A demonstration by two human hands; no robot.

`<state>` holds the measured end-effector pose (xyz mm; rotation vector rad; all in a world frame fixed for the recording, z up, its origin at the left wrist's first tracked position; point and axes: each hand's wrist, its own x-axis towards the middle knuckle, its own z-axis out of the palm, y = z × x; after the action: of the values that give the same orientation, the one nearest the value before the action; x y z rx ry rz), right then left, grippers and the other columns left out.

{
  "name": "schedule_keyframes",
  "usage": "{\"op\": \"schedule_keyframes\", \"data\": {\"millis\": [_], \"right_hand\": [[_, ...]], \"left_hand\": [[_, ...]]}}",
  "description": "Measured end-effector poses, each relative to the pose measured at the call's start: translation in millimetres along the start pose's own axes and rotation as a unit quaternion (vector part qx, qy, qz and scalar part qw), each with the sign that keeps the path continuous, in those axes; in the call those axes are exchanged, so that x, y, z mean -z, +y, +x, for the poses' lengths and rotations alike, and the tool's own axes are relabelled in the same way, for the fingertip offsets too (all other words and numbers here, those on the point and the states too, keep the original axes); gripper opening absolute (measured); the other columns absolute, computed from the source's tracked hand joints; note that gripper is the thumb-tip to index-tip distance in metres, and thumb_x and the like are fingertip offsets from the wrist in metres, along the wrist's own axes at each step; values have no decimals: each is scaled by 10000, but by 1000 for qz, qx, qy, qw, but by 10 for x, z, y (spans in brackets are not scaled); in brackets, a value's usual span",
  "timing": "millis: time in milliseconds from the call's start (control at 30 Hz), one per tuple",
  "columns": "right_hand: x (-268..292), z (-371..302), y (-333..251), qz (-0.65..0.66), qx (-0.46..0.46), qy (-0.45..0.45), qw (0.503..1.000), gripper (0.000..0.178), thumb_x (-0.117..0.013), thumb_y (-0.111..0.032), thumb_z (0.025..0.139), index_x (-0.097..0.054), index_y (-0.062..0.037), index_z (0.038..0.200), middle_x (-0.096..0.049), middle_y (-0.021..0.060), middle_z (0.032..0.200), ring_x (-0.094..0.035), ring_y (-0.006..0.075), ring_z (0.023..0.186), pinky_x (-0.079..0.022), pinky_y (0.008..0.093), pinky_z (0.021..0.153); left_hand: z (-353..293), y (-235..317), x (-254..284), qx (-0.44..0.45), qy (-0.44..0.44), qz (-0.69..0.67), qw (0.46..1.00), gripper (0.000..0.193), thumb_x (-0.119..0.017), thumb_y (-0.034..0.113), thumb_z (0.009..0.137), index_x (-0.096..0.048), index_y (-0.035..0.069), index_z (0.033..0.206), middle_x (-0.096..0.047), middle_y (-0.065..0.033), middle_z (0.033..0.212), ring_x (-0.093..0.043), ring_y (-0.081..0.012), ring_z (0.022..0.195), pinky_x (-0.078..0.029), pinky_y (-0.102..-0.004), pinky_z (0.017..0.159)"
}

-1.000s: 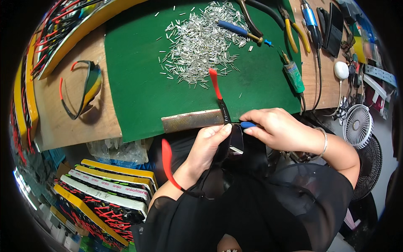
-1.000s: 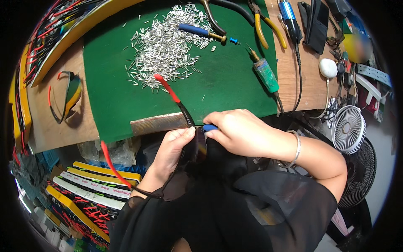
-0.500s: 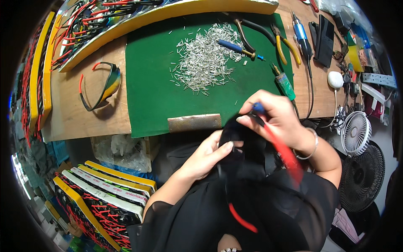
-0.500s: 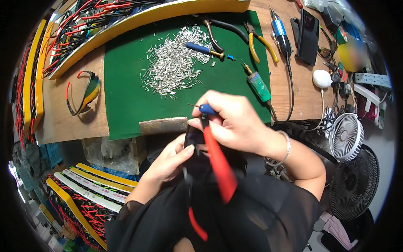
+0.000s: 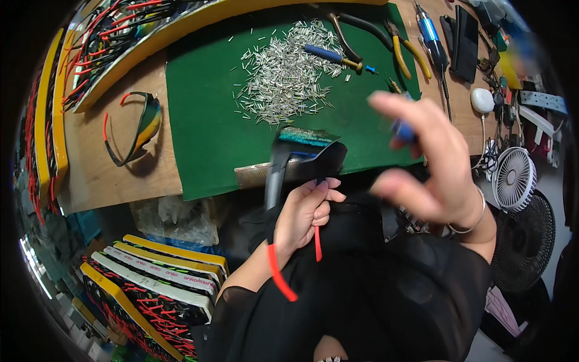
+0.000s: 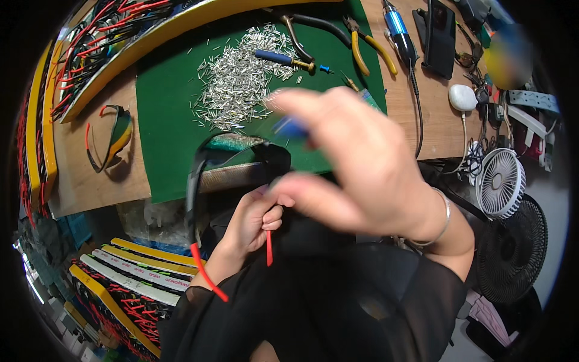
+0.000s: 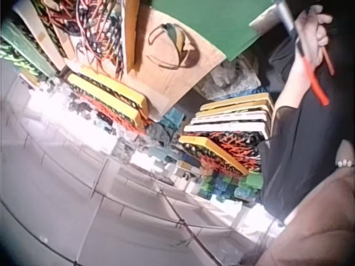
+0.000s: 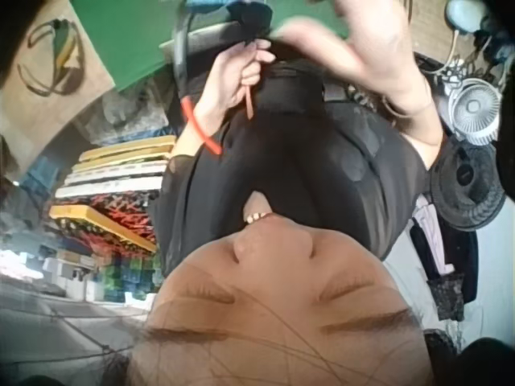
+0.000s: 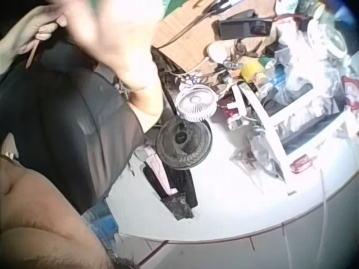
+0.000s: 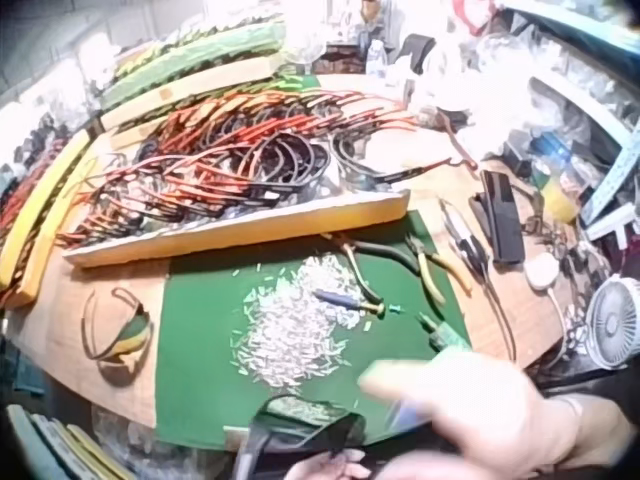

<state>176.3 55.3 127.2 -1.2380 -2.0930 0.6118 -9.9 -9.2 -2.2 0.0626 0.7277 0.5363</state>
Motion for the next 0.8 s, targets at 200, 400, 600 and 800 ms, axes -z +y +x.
{"op": "schedule_keyframes", "data": {"millis": [200,400,600,800], "right_hand": [[-272,-802,368,124,-217,-169,953,232,-560,-111,830,-567,-11,1038,-601,167,803,-604,307,739,-475,339,637],[-600,-721,475,165,-256,-144,942,126,-604,-121,795,-602,-37,889,-603,116,690,-597,234,583,-461,287,513],[-641,-721,498,175,-262,-119,942,117,-606,-123,796,-614,-35,872,-598,111,662,-591,220,549,-453,282,493],[-640,-695,472,141,-254,-115,950,104,-618,-101,773,-613,-40,857,-568,88,666,-555,216,531,-439,291,481]], "left_hand": [[34,51,-137,37,60,39,997,271,-443,249,932,-531,6,1014,-594,-30,769,-339,-13,466,-271,-150,415],[-3,65,-112,41,74,-15,996,251,-418,235,942,-543,20,976,-531,-4,668,-306,-18,422,-246,-150,383],[10,80,-139,56,72,-30,995,246,-416,238,943,-537,24,958,-465,5,605,-295,-22,417,-238,-151,379],[9,66,-108,52,72,-25,996,261,-426,247,940,-549,20,981,-493,10,634,-299,-16,424,-239,-153,383]]}}
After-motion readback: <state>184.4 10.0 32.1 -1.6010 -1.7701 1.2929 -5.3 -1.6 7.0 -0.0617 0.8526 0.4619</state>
